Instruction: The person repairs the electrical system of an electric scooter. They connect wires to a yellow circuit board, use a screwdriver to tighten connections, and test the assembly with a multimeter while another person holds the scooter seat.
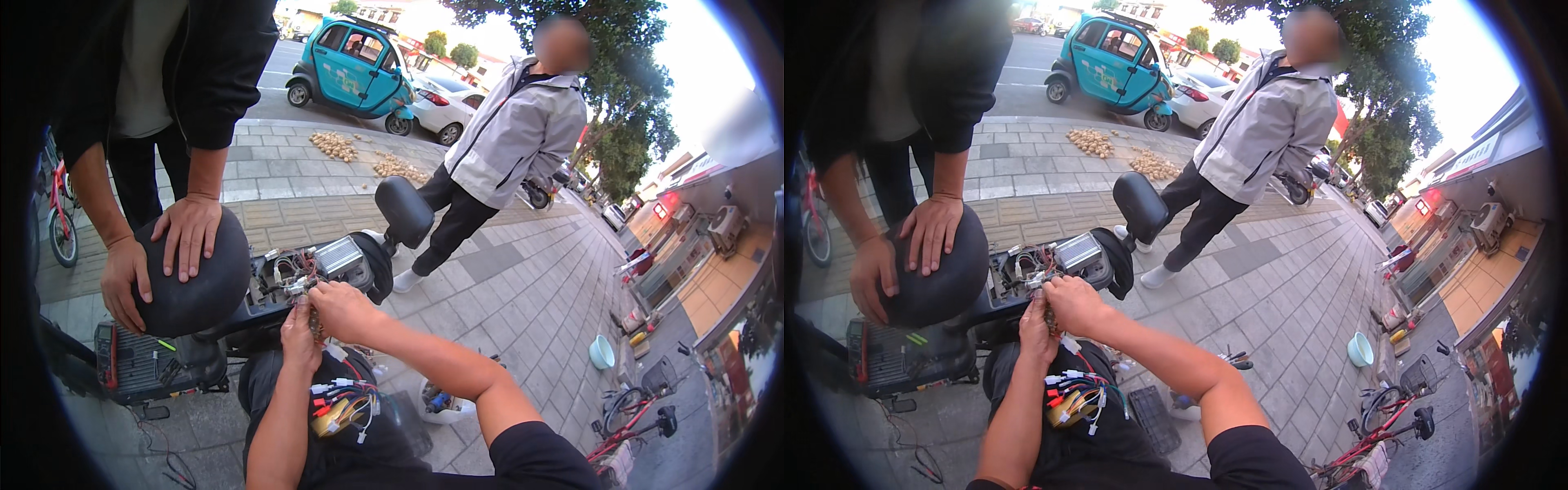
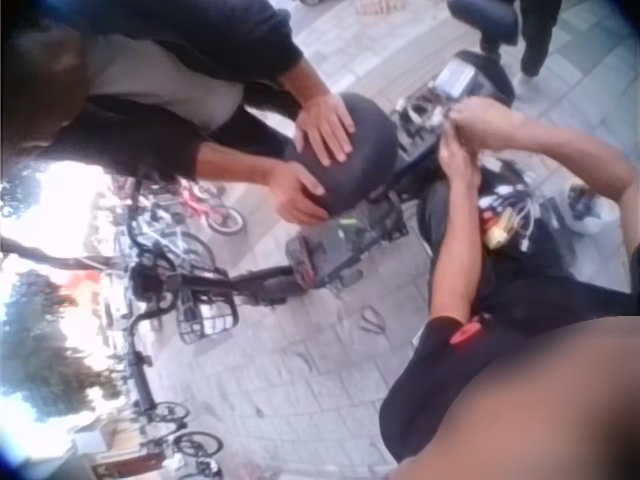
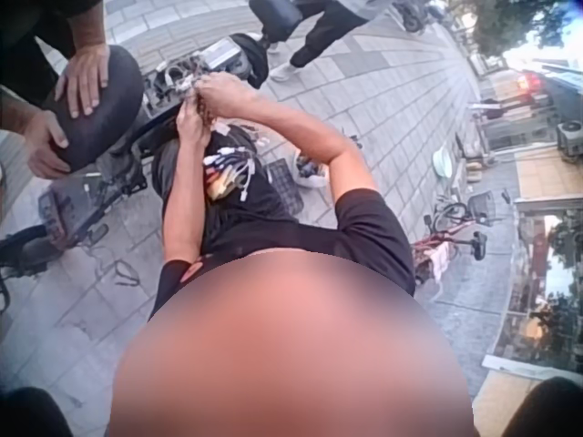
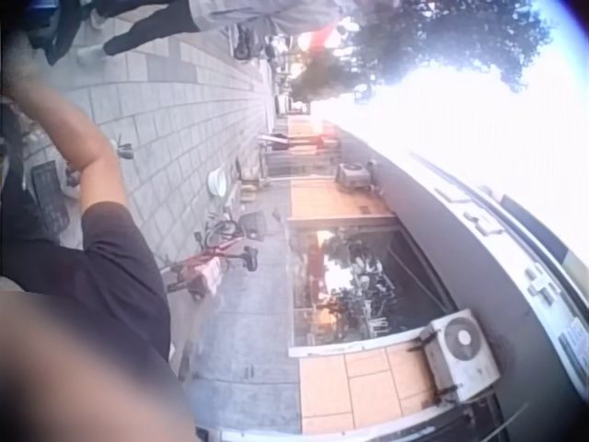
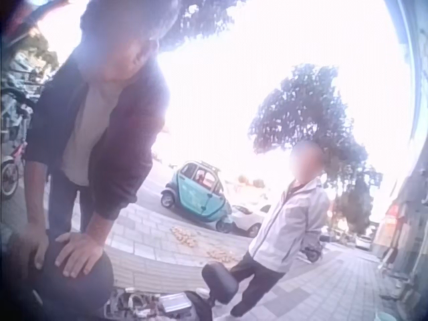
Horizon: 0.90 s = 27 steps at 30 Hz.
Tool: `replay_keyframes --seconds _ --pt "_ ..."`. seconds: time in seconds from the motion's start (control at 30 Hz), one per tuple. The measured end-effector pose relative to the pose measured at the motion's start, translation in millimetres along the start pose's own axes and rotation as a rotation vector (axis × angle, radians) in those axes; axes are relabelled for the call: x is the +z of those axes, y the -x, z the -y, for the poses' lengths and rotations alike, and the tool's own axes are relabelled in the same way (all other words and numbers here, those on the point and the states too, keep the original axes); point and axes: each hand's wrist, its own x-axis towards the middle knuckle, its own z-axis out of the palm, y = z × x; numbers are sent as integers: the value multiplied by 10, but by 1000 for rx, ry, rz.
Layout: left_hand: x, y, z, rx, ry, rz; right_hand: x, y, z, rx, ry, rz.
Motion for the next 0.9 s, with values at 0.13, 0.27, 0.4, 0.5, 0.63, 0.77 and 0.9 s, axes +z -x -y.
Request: replay_keyframes --seconds 0.13,0.27,0.4,0.5,0.63,0.77,0.9 --pt "-130 -51 7 -38 19 85 -8 4 31 200 -151 -96" --pt "-28 -3 -11 -12 14 -3 12 -22 138 283 -32 27" --pt "4 4 -8 -16 10 -11 69 -34 113 270 -43 23" --pt "-26 0 -22 -21 2 15 132 -13 59 189 -40 -26" --pt "11 11 -38 -16 8 5 -9 -11 79 83 -7 38" --pt "59 37 -23 -30 15 -18 3 23 45 168 -144 -38" --pt "-27 22 -12 -27 15 16 -73 -9 169 285 -75 11"
